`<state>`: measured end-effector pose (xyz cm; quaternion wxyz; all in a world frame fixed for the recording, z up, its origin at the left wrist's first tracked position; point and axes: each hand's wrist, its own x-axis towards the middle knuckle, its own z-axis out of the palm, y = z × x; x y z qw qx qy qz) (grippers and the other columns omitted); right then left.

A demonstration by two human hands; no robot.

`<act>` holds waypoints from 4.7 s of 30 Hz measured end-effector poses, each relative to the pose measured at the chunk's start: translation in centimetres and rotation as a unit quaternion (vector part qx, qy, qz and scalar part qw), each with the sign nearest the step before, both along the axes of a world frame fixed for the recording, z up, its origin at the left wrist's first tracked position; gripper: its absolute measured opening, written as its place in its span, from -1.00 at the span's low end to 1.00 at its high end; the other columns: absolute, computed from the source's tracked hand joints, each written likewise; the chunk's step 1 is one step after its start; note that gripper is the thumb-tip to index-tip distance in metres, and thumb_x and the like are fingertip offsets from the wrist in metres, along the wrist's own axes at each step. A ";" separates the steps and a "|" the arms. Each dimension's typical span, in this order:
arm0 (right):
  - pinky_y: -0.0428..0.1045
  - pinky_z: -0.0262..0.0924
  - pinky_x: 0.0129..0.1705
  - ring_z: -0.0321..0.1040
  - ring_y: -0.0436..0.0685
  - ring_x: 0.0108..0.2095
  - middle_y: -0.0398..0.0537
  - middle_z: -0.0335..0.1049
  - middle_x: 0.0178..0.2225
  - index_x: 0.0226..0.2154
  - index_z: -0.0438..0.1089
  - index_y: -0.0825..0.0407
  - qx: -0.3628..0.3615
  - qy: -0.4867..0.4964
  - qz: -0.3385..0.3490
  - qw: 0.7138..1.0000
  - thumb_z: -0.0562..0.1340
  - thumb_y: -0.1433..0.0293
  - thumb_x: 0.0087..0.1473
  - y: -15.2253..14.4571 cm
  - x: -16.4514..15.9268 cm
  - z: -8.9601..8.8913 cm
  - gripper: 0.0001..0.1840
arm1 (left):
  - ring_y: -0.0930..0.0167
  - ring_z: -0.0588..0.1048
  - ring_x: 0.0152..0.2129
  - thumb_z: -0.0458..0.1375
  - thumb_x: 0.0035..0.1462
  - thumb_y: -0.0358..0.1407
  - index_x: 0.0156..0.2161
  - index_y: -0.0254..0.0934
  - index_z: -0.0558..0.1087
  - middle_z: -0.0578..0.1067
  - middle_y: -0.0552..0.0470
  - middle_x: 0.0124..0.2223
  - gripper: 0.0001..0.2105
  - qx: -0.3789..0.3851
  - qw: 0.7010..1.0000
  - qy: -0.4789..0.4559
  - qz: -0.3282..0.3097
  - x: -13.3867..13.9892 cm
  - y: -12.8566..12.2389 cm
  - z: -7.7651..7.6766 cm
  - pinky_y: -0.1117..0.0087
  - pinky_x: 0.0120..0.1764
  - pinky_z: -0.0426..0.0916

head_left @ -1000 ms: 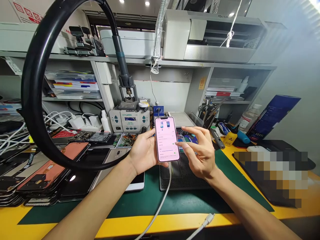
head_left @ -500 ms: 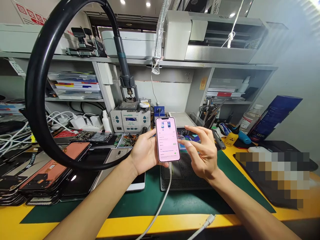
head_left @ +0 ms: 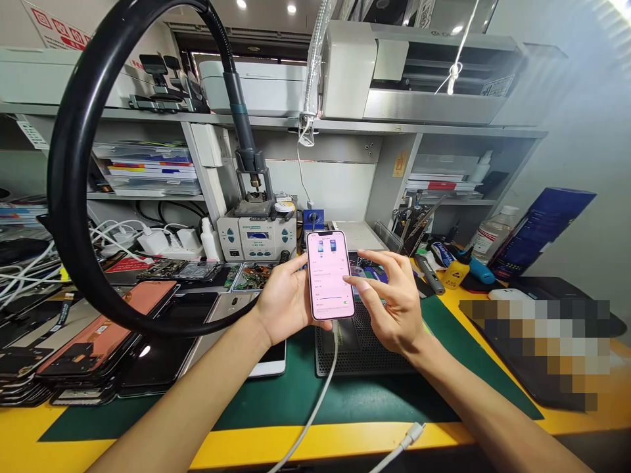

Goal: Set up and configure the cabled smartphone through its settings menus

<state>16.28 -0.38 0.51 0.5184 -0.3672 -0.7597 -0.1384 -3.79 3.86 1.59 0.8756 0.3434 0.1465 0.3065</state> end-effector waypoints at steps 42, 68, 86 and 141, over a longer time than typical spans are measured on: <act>0.36 0.27 -0.02 0.30 0.40 0.04 0.03 0.49 0.03 -0.43 0.60 -0.05 0.072 -0.095 0.042 0.992 0.21 0.50 -0.06 -0.8 -0.3 0.0 -0.76 | 0.04 0.58 -0.32 -0.12 0.36 -0.04 0.19 -0.39 0.40 0.54 -0.38 -0.04 -0.46 -0.010 1.000 0.007 0.016 0.0 -0.3 0.6 0.16 -0.51 0.45; 0.40 0.20 0.06 0.20 0.45 0.14 0.14 0.39 0.13 -0.27 0.61 0.00 0.031 -0.121 0.073 0.989 0.24 0.52 0.00 -0.9 -0.9 -0.5 -0.73 | 0.15 0.54 -0.44 -0.13 0.36 -0.02 0.18 -0.33 0.41 0.56 -0.31 -0.11 -0.47 -0.011 0.999 0.017 0.031 -0.2 -0.1 0.4 0.19 -0.54 0.42; 0.40 0.23 0.02 0.25 0.46 0.08 0.16 0.48 -0.01 -0.43 0.60 0.03 0.063 -0.097 0.062 0.991 0.21 0.55 -0.06 -0.5 0.1 0.3 -0.76 | 0.00 0.57 -0.29 -0.17 0.37 -0.02 0.18 -0.37 0.40 0.55 -0.36 -0.08 -0.45 -0.011 0.999 0.014 0.033 -0.1 -0.2 0.6 0.15 -0.54 0.45; 0.36 0.24 0.00 0.28 0.38 0.01 0.09 0.48 0.00 -0.36 0.63 -0.02 0.018 -0.023 0.069 0.997 0.16 0.50 0.10 -0.8 0.0 0.3 -0.69 | 0.05 0.58 -0.31 -0.16 0.37 -0.02 0.22 -0.41 0.38 0.53 -0.41 -0.01 -0.42 -0.005 1.000 0.016 0.027 0.0 -0.4 1.0 0.17 -0.54 0.46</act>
